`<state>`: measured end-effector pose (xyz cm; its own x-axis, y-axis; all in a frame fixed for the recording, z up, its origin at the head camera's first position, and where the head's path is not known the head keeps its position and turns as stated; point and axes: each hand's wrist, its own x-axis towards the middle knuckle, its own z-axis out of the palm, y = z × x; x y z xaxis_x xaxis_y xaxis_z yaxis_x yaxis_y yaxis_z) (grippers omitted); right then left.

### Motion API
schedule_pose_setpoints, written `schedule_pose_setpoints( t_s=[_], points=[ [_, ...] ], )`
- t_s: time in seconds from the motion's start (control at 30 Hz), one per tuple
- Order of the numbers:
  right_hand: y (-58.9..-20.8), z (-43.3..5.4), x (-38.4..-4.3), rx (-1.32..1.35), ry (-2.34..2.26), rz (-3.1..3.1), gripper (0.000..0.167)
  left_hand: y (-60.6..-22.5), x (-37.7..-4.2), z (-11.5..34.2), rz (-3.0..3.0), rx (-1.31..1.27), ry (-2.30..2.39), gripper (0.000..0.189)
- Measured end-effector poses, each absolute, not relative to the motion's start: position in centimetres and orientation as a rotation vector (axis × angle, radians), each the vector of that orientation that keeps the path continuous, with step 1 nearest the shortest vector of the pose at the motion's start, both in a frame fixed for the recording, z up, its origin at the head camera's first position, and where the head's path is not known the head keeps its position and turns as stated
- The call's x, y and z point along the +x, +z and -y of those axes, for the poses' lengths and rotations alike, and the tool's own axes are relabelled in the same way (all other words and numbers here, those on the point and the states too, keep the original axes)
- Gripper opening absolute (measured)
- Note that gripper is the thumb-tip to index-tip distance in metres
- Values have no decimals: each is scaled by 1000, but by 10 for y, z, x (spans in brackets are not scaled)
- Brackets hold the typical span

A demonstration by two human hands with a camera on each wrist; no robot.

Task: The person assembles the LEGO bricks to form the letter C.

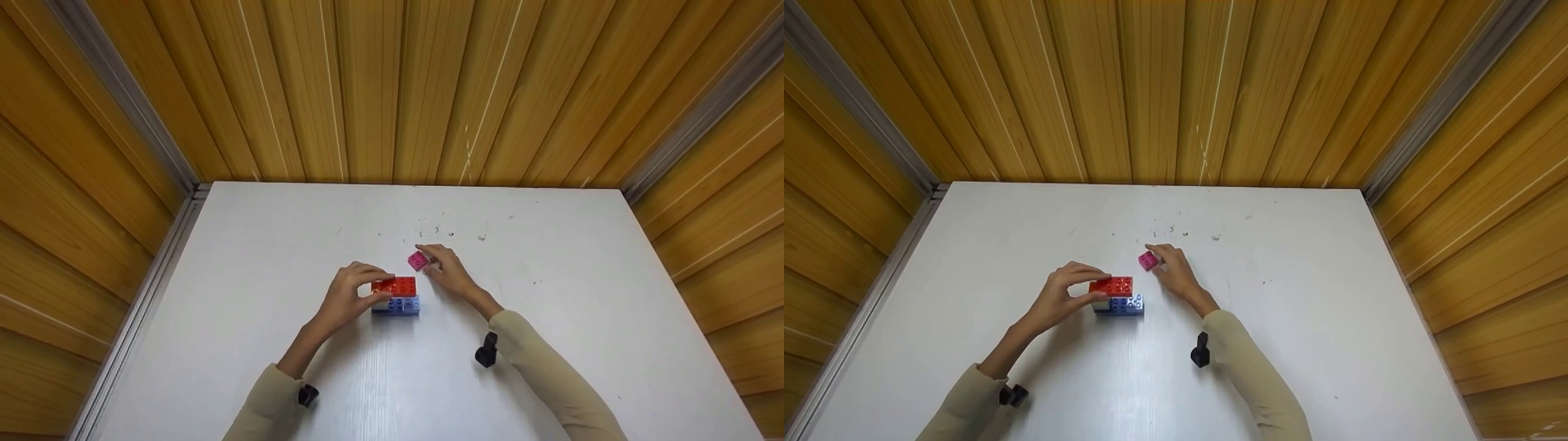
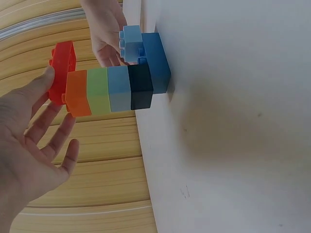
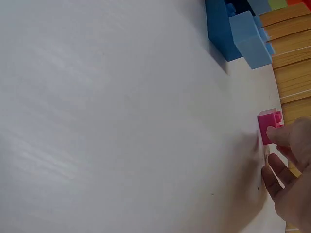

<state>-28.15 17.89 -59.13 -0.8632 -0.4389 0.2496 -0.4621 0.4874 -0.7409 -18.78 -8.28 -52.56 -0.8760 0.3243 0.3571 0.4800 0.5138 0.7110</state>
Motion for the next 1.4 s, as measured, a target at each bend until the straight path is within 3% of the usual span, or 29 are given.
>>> schedule_pose_setpoints(
  t_s=[0.63, 1.4],
  points=[
    [-599, -200, -253, 661, 1188, 2736, 37, -535, -190, 78, 2586, -697, -1498, 33],
    [-585, -213, -221, 729, 1204, 2611, 44, -527, -195, 87, 2599, -697, -1447, 32]
  ],
)
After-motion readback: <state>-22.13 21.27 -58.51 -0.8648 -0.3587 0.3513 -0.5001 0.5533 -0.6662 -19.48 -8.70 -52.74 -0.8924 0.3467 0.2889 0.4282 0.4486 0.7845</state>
